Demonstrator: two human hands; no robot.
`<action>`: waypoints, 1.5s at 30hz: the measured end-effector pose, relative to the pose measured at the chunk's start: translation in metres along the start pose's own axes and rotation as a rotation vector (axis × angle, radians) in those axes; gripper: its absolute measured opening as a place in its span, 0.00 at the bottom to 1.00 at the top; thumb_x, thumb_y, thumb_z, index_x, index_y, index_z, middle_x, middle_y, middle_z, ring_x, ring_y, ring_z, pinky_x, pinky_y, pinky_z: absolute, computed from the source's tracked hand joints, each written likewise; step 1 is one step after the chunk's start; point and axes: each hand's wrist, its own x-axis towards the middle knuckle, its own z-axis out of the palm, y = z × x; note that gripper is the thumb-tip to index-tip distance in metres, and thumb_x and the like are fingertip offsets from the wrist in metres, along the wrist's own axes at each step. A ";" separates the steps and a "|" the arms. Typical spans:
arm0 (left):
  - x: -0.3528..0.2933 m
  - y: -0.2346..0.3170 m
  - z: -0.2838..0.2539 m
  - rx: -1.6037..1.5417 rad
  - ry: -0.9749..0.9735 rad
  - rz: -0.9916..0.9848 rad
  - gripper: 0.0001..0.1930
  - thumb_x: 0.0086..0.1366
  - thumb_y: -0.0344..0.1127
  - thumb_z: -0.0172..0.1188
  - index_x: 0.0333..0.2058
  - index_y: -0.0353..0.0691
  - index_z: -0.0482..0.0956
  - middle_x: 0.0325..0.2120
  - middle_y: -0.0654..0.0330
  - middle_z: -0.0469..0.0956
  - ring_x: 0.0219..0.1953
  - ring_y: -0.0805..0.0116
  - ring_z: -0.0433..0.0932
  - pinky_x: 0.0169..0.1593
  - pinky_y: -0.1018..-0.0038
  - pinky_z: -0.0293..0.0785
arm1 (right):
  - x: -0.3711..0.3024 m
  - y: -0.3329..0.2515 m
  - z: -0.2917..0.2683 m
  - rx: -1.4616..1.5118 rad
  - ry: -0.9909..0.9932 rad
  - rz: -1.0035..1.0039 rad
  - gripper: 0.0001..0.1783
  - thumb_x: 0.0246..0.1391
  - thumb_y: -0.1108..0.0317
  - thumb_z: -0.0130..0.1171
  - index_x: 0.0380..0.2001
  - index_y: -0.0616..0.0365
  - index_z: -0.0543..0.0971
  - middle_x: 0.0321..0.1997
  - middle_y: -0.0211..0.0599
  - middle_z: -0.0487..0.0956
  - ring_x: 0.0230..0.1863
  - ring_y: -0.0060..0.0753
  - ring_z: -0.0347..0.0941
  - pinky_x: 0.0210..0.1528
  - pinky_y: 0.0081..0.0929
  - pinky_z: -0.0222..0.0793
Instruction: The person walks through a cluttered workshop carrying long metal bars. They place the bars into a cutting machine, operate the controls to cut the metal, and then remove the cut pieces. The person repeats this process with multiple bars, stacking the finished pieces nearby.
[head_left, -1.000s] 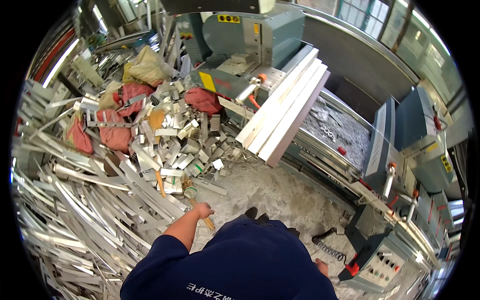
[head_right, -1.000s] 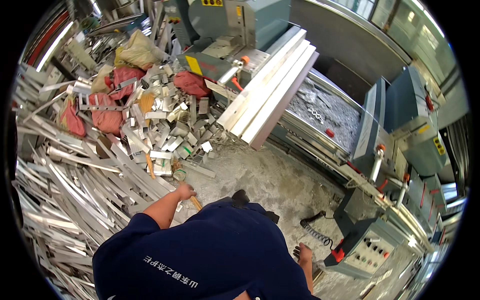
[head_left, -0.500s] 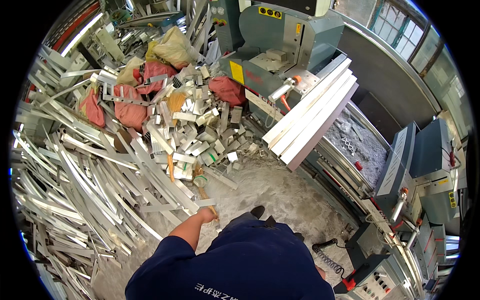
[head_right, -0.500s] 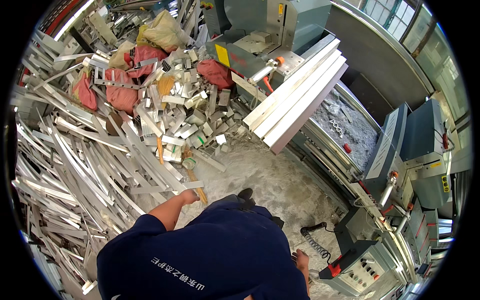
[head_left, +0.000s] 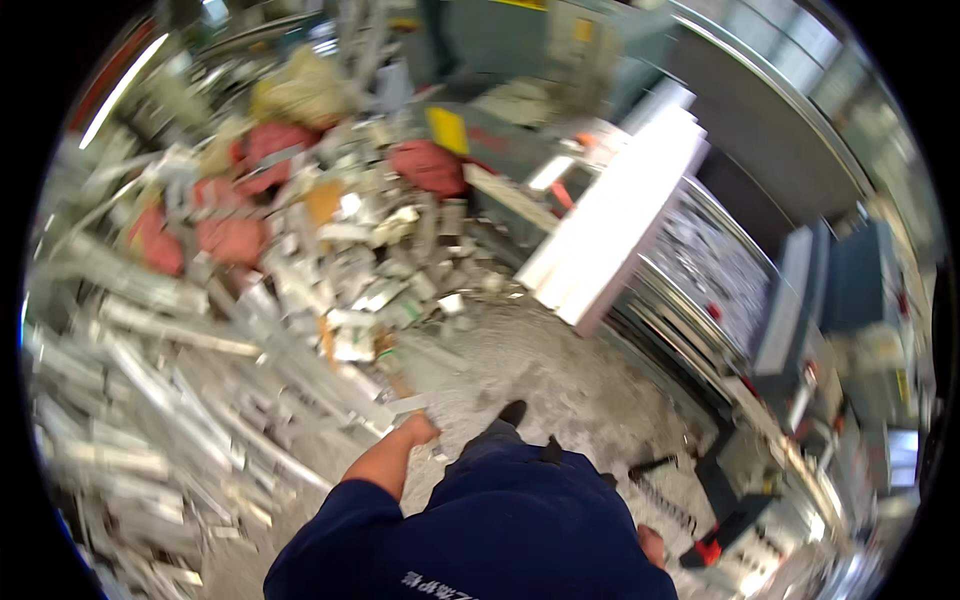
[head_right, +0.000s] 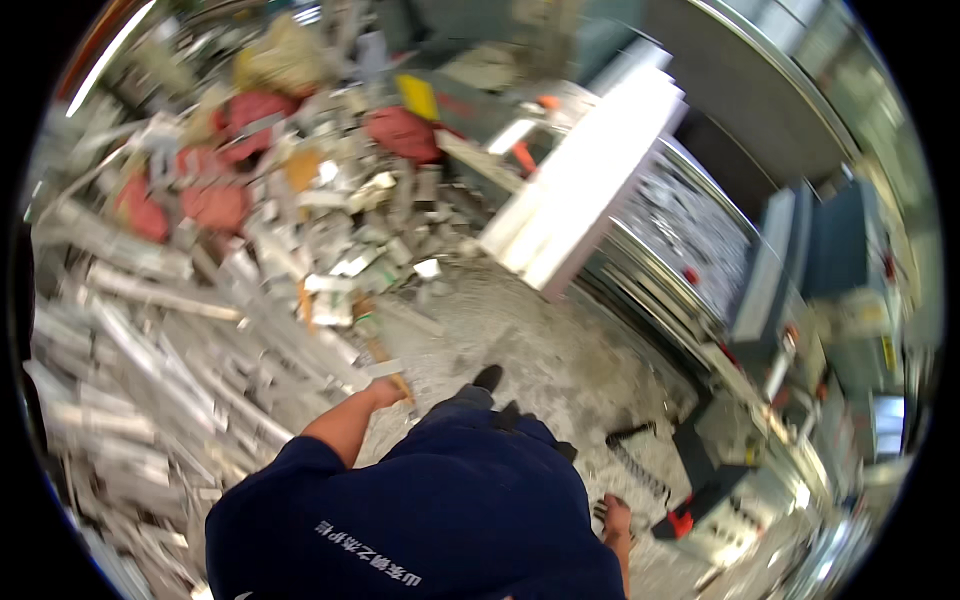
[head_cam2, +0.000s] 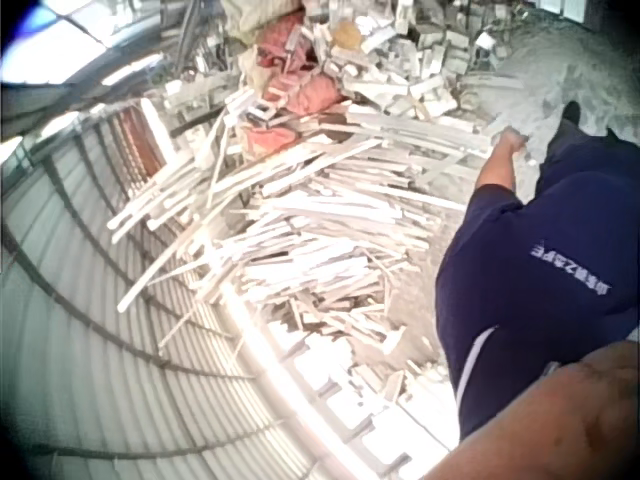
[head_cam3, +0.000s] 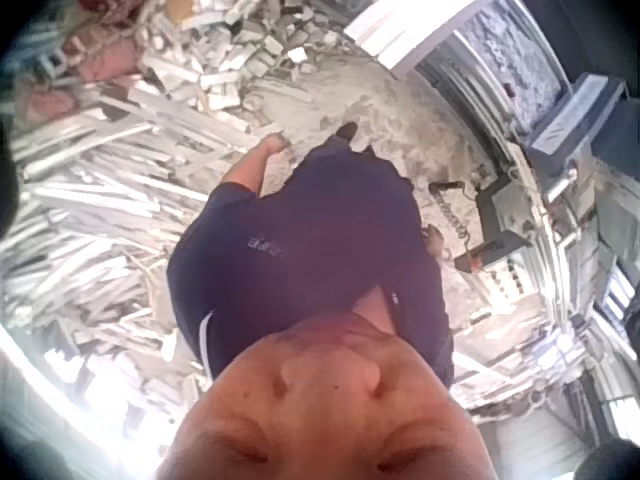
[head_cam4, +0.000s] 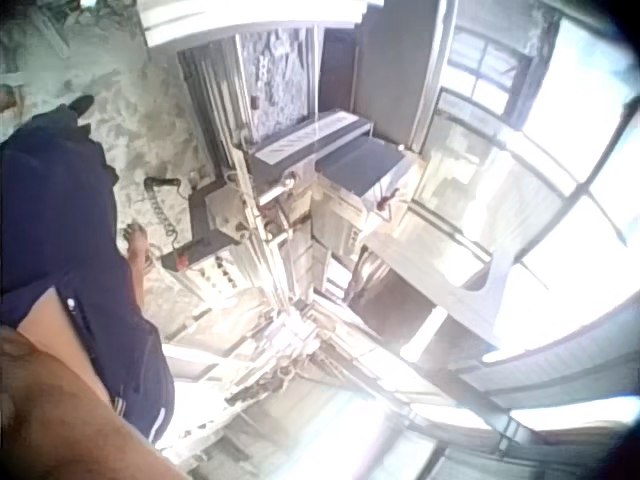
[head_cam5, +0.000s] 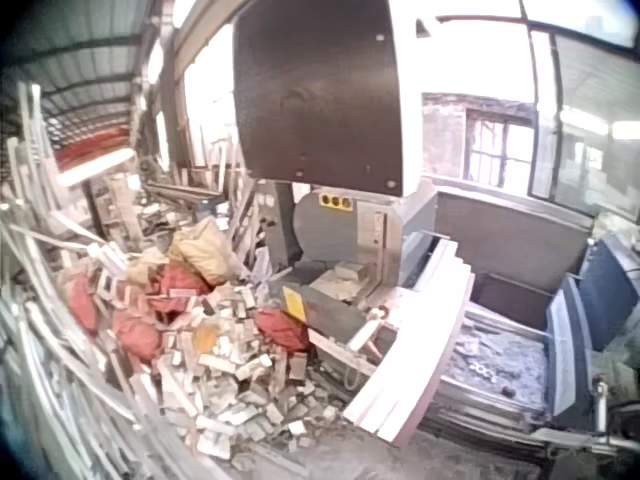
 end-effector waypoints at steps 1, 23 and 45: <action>0.016 -0.007 0.010 -0.071 -0.038 0.018 0.21 0.54 0.53 0.56 0.31 0.39 0.82 0.36 0.46 0.80 0.39 0.49 0.78 0.43 0.59 0.73 | -0.009 -0.002 -0.002 0.060 0.048 0.039 0.23 0.54 0.64 0.57 0.50 0.68 0.73 0.43 0.46 0.78 0.38 0.41 0.77 0.37 0.35 0.75; 0.048 0.237 -0.035 -0.320 -0.146 0.018 0.18 0.61 0.39 0.57 0.46 0.34 0.73 0.29 0.56 0.77 0.27 0.62 0.76 0.30 0.67 0.69 | -0.058 0.150 -0.245 0.335 1.203 0.011 0.26 0.46 0.63 0.63 0.48 0.67 0.76 0.37 0.47 0.81 0.36 0.36 0.78 0.40 0.30 0.73; -0.039 0.209 0.071 0.570 -0.103 0.200 0.28 0.57 0.60 0.54 0.37 0.38 0.83 0.41 0.46 0.79 0.45 0.48 0.77 0.50 0.60 0.71 | -0.001 0.101 -0.389 -0.352 1.045 0.031 0.30 0.53 0.70 0.58 0.59 0.69 0.66 0.58 0.53 0.71 0.60 0.50 0.67 0.62 0.40 0.61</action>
